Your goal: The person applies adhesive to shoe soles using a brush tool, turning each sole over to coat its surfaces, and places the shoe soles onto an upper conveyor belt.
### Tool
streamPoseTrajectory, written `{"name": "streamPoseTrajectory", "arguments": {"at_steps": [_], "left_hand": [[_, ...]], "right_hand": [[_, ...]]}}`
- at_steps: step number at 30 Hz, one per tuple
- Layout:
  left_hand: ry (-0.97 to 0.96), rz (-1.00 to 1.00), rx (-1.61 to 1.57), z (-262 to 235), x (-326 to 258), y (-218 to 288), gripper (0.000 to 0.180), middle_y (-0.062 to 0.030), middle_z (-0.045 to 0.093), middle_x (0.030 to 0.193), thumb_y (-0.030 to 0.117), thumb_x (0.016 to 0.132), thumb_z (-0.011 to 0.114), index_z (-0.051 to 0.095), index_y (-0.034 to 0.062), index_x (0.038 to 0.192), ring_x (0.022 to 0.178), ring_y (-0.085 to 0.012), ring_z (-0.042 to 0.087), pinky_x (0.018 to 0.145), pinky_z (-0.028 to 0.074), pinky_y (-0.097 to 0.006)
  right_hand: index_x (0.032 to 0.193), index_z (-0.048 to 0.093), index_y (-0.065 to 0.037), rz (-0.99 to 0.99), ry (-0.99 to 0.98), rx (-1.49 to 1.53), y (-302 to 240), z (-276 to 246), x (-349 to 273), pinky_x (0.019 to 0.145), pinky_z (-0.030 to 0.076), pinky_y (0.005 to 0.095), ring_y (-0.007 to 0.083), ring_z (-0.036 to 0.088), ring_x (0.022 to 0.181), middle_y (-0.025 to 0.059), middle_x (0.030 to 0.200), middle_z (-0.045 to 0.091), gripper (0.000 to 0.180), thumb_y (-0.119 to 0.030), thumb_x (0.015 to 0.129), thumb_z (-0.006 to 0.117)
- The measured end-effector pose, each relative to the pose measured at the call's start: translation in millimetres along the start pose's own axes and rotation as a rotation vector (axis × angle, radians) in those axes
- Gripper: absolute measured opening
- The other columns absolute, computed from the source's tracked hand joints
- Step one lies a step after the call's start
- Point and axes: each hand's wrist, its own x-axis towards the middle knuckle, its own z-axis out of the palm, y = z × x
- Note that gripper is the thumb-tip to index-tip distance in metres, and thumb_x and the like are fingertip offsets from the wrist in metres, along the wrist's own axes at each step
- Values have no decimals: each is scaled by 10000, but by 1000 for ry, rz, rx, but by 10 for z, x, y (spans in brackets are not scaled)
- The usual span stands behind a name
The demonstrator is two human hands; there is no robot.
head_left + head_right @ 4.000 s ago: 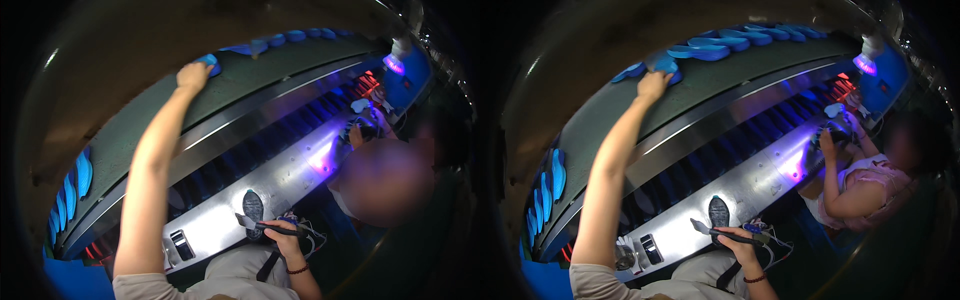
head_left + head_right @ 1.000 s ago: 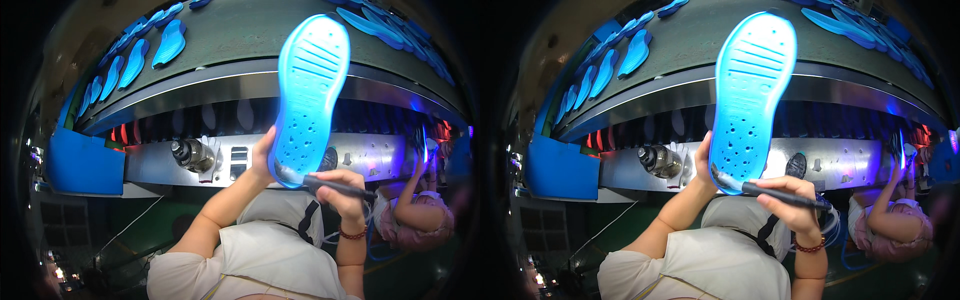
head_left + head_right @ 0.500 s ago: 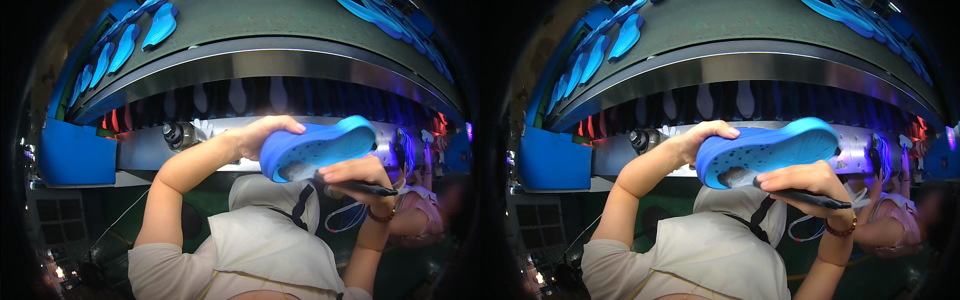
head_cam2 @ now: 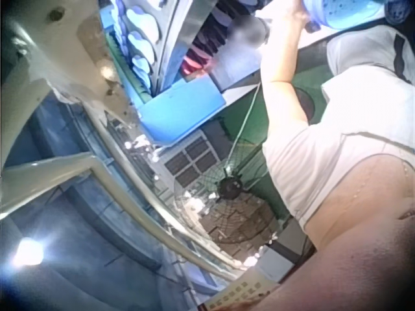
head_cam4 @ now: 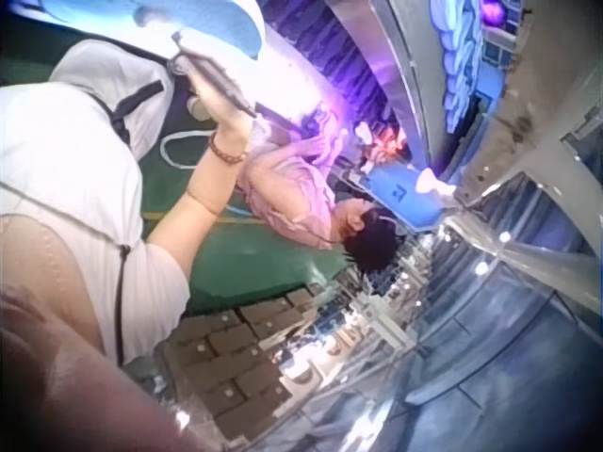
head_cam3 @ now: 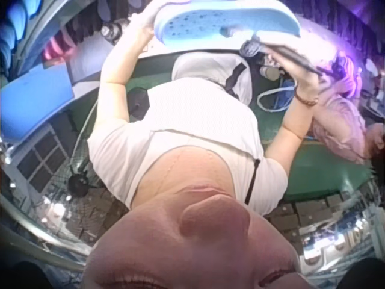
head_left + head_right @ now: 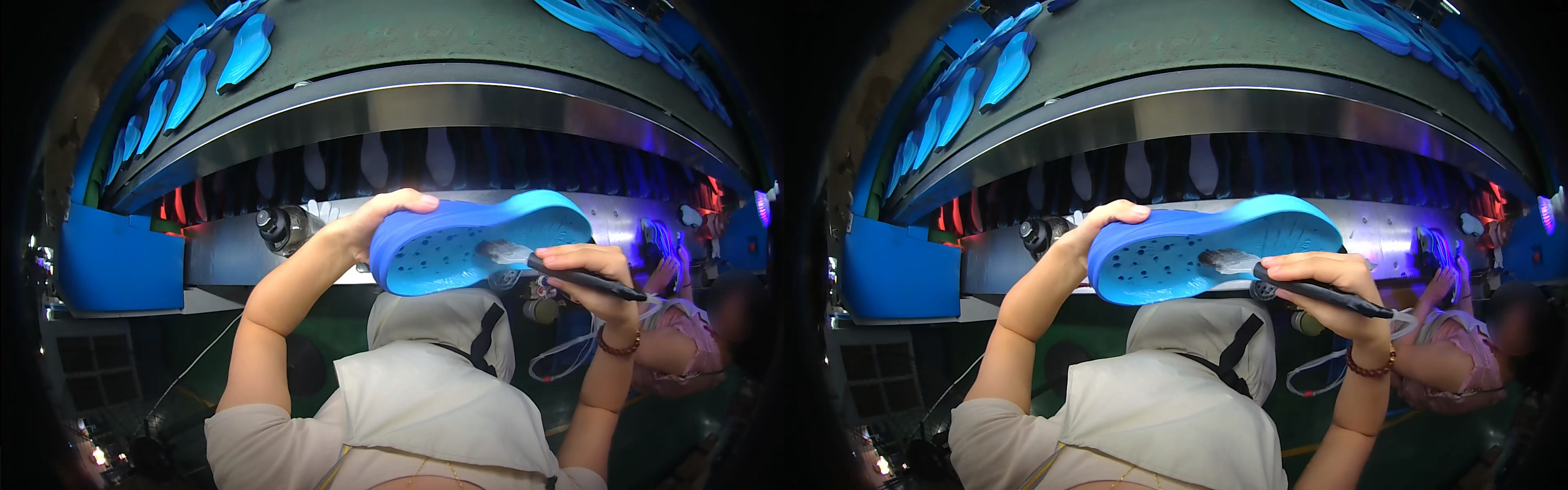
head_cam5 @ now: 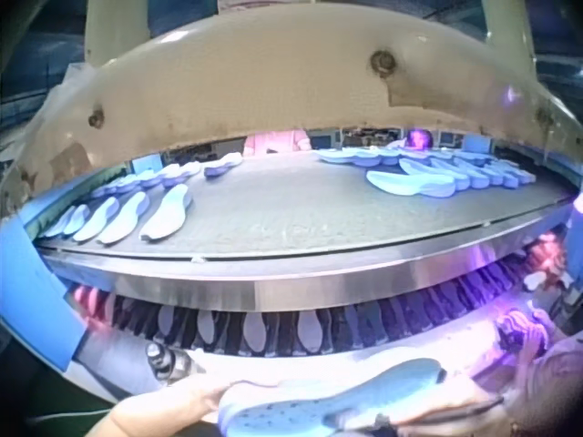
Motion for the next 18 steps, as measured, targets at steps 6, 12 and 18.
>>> {"name": "streamPoseTrajectory", "arguments": {"at_steps": [6, 12, 18], "left_hand": [[94, 167, -160, -89, -10, -63, 628, -137, 523, 1161, 496, 788, 479, 469, 20, 1198, 1021, -261, 528, 901, 399, -395], [-390, 557, -643, 252, 646, -539, 946, -191, 383, 1279, 770, 718, 207, 264, 42, 1320, 1141, -334, 420, 968, 325, -463], [6, 627, -615, 175, 629, -508, 911, -191, 468, 1191, 756, 736, 178, 338, 40, 1275, 1085, -326, 471, 927, 374, -475]], "right_hand": [[841, 649, -30, -140, -33, -177, -163, 72, -113, 690, 504, 268, 196, 629, 748, 96, 852, 661, 252, -29, 602, 729], [872, 630, 35, -12, 310, -27, 176, 309, 179, 693, 480, 281, 206, 609, 786, 147, 850, 626, 216, 46, 657, 634], [726, 609, -91, -298, 137, -433, 81, 634, 60, 602, 447, 284, 197, 616, 701, 44, 763, 632, 182, -44, 572, 693]]}}
